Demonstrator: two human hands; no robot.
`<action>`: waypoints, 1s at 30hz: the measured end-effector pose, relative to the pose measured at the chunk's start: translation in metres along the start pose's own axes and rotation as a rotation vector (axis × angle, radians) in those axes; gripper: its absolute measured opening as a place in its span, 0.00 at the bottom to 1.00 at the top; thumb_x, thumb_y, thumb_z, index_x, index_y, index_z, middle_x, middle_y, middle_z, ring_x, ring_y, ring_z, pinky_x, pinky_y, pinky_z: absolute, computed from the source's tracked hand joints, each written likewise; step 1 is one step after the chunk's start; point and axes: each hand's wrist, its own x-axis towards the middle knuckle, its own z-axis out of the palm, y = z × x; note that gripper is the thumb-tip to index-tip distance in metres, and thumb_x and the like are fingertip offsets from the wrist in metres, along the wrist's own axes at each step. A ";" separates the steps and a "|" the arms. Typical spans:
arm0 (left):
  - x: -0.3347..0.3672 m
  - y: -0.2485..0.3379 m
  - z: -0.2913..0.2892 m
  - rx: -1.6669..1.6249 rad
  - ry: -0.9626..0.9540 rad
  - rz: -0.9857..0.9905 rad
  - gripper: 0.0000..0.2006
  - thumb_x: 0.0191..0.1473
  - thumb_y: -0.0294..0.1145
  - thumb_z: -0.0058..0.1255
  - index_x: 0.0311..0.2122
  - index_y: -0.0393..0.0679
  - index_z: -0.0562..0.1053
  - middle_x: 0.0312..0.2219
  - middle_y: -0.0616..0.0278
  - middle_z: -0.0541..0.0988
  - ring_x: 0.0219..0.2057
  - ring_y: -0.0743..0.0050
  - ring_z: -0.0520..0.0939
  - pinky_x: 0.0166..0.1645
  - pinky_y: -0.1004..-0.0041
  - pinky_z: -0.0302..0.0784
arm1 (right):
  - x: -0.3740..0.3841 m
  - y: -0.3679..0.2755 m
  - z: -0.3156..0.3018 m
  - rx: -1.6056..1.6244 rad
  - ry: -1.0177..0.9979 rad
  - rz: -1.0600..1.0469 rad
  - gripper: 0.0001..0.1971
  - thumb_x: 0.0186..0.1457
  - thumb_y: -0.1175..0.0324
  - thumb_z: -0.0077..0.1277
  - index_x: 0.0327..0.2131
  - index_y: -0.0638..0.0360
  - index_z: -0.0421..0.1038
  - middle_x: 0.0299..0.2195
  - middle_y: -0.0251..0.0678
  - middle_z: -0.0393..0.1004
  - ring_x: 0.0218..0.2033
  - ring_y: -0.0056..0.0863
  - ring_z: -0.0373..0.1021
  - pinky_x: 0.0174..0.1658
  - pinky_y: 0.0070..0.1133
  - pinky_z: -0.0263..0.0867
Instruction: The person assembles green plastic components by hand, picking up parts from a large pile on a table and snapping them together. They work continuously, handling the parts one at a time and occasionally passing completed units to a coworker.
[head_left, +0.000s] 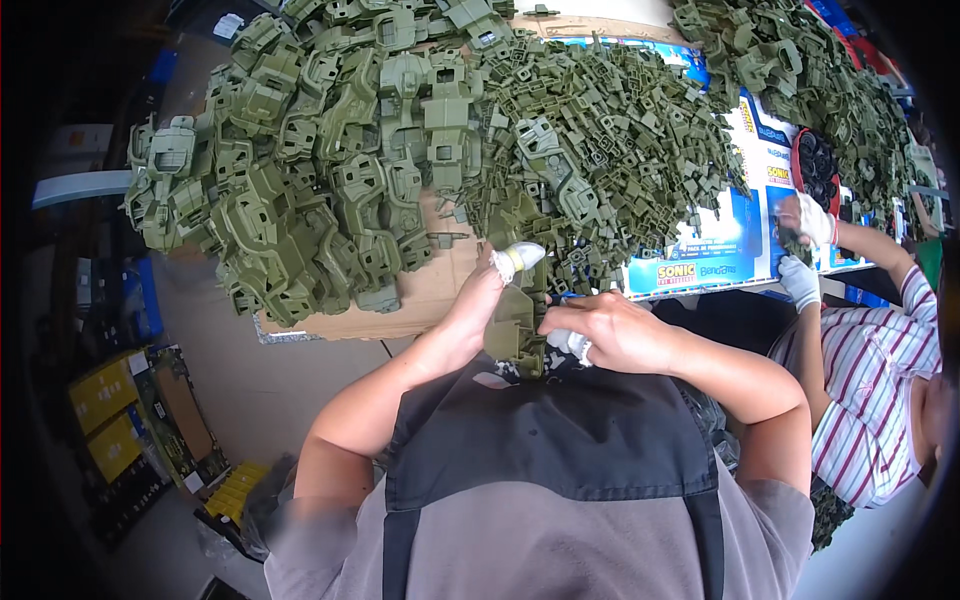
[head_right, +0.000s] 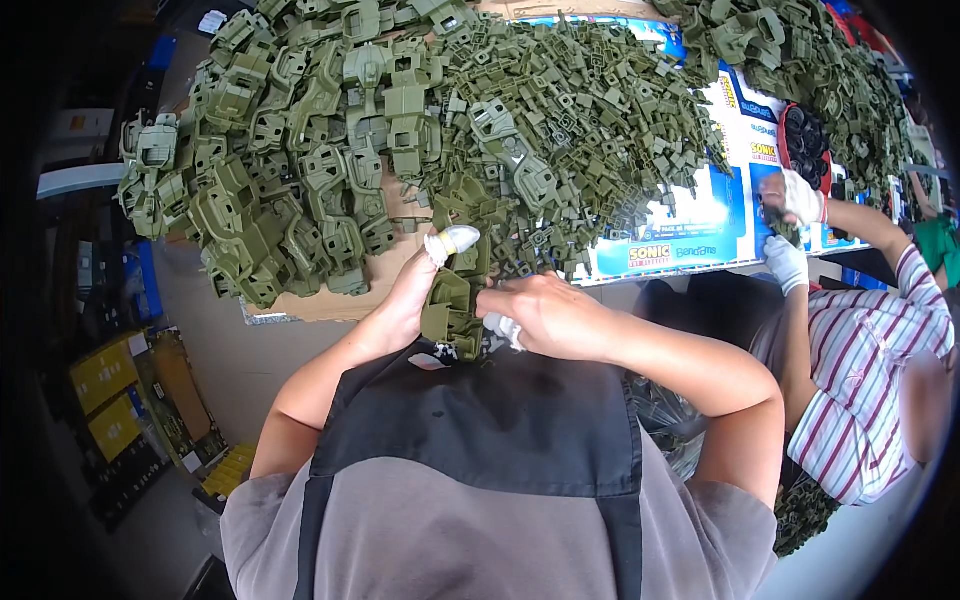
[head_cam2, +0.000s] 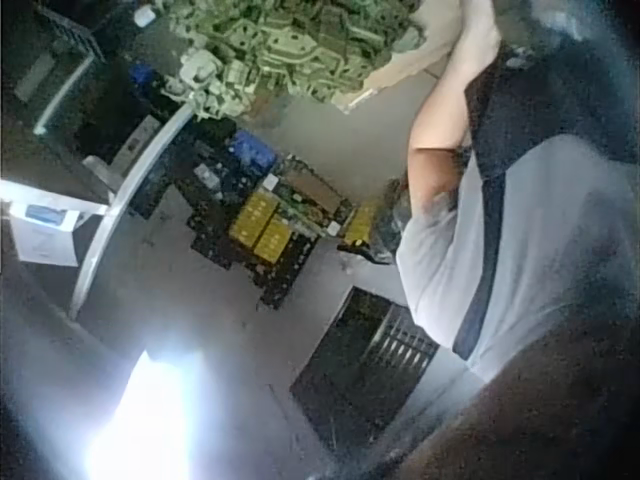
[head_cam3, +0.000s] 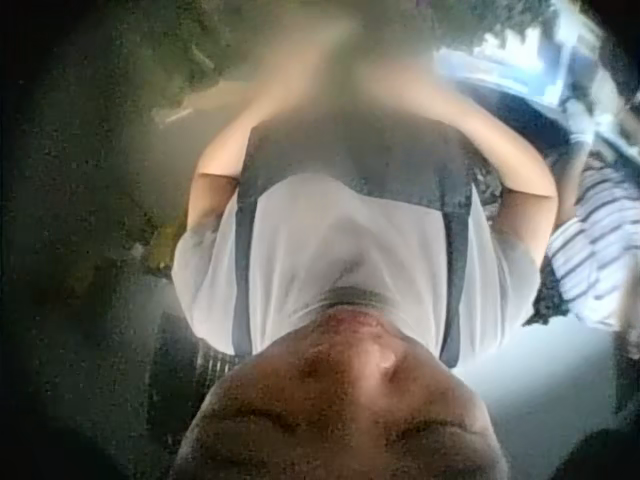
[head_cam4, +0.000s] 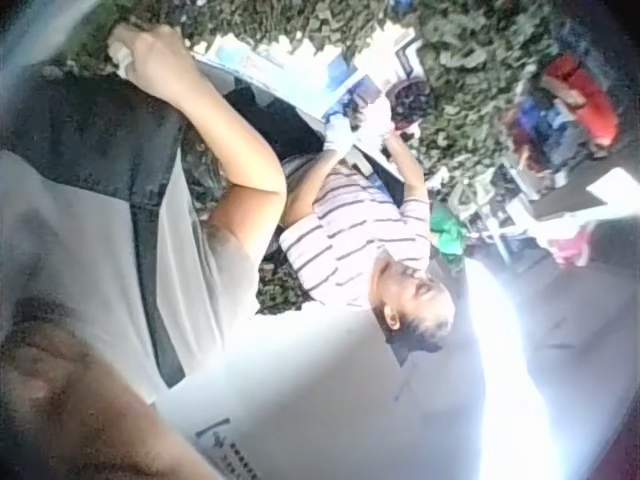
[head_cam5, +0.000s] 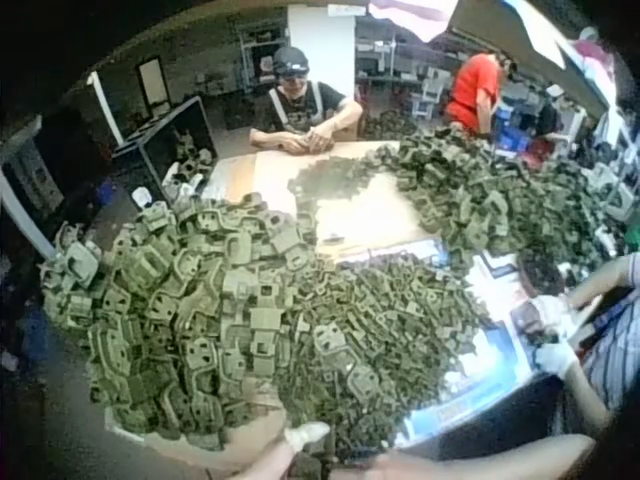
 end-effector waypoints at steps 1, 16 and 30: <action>-0.001 -0.001 -0.001 -0.007 0.003 -0.013 0.21 0.56 0.41 0.43 0.52 0.47 0.56 0.37 0.60 0.71 0.33 0.72 0.77 0.32 0.69 0.78 | 0.001 0.003 0.000 0.022 -0.010 -0.025 0.17 0.34 0.83 0.46 0.34 0.62 0.68 0.31 0.45 0.72 0.33 0.46 0.70 0.36 0.35 0.67; 0.009 0.003 -0.015 -0.233 0.137 0.112 0.21 0.52 0.49 0.45 0.44 0.43 0.69 0.33 0.56 0.76 0.34 0.65 0.79 0.40 0.66 0.76 | 0.018 0.050 -0.016 0.347 0.187 0.009 0.16 0.48 0.72 0.51 0.44 0.57 0.70 0.40 0.40 0.73 0.42 0.31 0.70 0.45 0.23 0.65; 0.034 0.009 -0.090 -0.284 -0.119 0.366 0.26 0.50 0.41 0.48 0.50 0.34 0.63 0.44 0.51 0.72 0.41 0.59 0.76 0.46 0.62 0.75 | 0.044 0.126 0.063 -0.803 0.449 0.025 0.09 0.42 0.69 0.46 0.32 0.54 0.67 0.33 0.33 0.66 0.36 0.28 0.62 0.39 0.23 0.56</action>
